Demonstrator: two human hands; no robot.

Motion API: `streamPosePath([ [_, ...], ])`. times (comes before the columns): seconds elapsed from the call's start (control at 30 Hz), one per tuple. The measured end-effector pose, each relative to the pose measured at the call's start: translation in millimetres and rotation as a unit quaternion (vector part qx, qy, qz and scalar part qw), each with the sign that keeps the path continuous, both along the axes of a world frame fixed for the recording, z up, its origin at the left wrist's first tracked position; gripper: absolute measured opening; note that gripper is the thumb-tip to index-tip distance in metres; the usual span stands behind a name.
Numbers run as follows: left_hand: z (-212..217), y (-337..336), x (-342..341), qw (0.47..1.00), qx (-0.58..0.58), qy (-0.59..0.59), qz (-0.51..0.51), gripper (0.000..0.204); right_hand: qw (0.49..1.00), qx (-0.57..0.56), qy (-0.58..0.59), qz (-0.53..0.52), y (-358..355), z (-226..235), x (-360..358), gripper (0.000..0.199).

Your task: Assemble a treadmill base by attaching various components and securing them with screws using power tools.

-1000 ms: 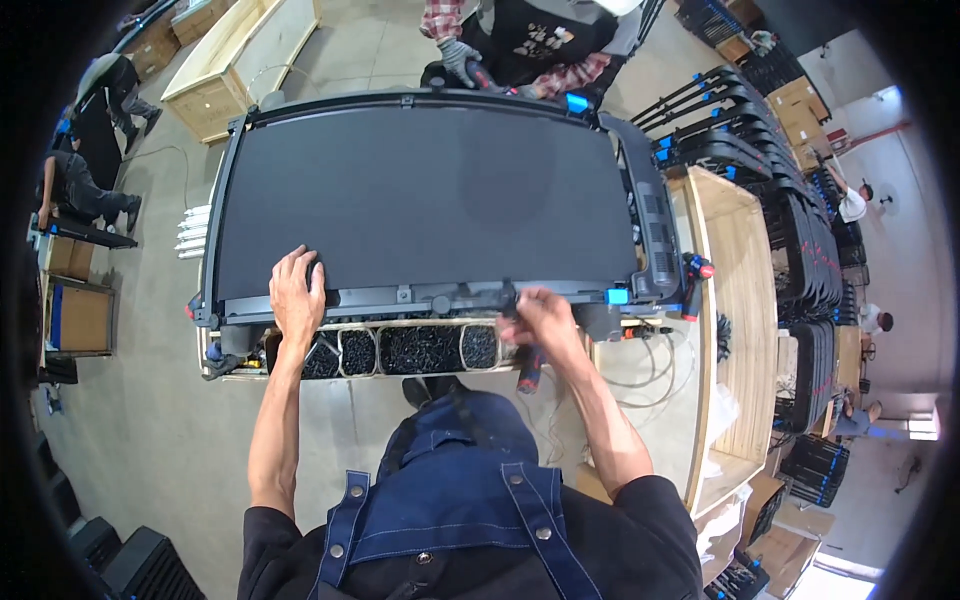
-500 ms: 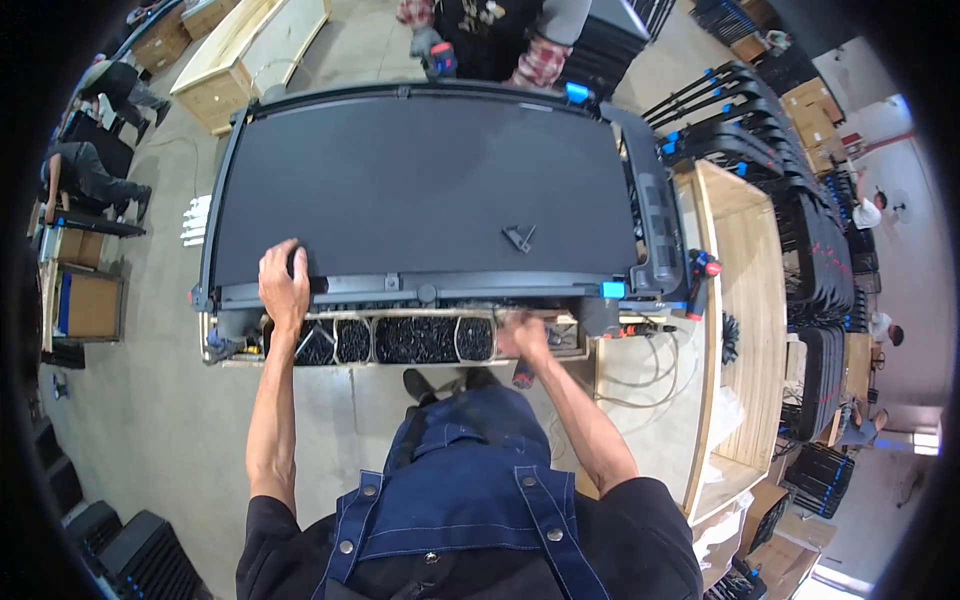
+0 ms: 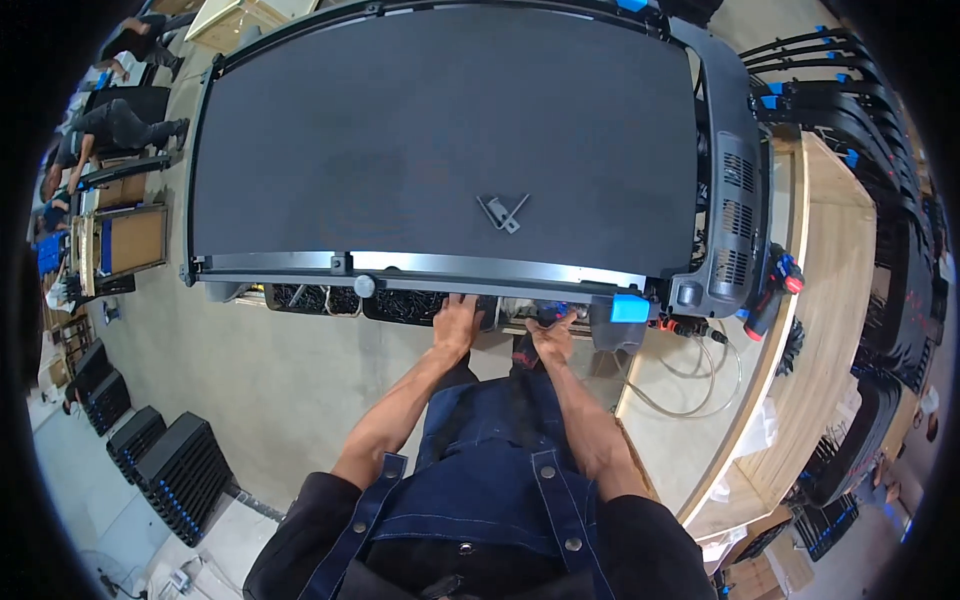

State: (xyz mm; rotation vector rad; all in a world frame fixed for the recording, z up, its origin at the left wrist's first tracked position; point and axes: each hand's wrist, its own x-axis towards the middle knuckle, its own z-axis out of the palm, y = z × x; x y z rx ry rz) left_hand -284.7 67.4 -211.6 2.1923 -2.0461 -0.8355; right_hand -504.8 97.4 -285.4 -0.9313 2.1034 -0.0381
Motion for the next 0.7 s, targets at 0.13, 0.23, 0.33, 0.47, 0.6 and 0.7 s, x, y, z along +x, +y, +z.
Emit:
streamPosePath([
  [0.13, -43, -2, -16, 0.992, 0.069, -0.066, -0.079, 0.030, 0.999, 0.042, 0.022, 0.012, -2, 29, -34, 0.117],
  [0.23, -49, 23, 9, 0.998, -0.039, 0.003, -0.049, 0.022, 0.988, 0.072, -0.120, 0.067, -21, 118, -55, 0.088],
  [0.33, -14, 17, 1, 0.997, 0.029, 0.067, 0.010, 0.021, 0.945, 0.124, -0.275, 0.129, 0, 134, -128, 0.067],
  [0.47, -2, 20, -4, 0.984, 0.034, 0.117, 0.127, 0.017, 0.857, 0.084, -0.508, 0.008, -3, 210, -146, 0.067],
  [0.6, -12, 37, 1, 0.949, -0.013, 0.196, 0.247, 0.024, 0.898, 0.091, -0.331, 0.275, -25, 221, -95, 0.064],
  [0.7, 24, 28, 4, 0.702, 0.159, 0.526, 0.453, 0.022, 0.885, 0.075, -0.306, 0.342, -38, 233, -80, 0.055],
])
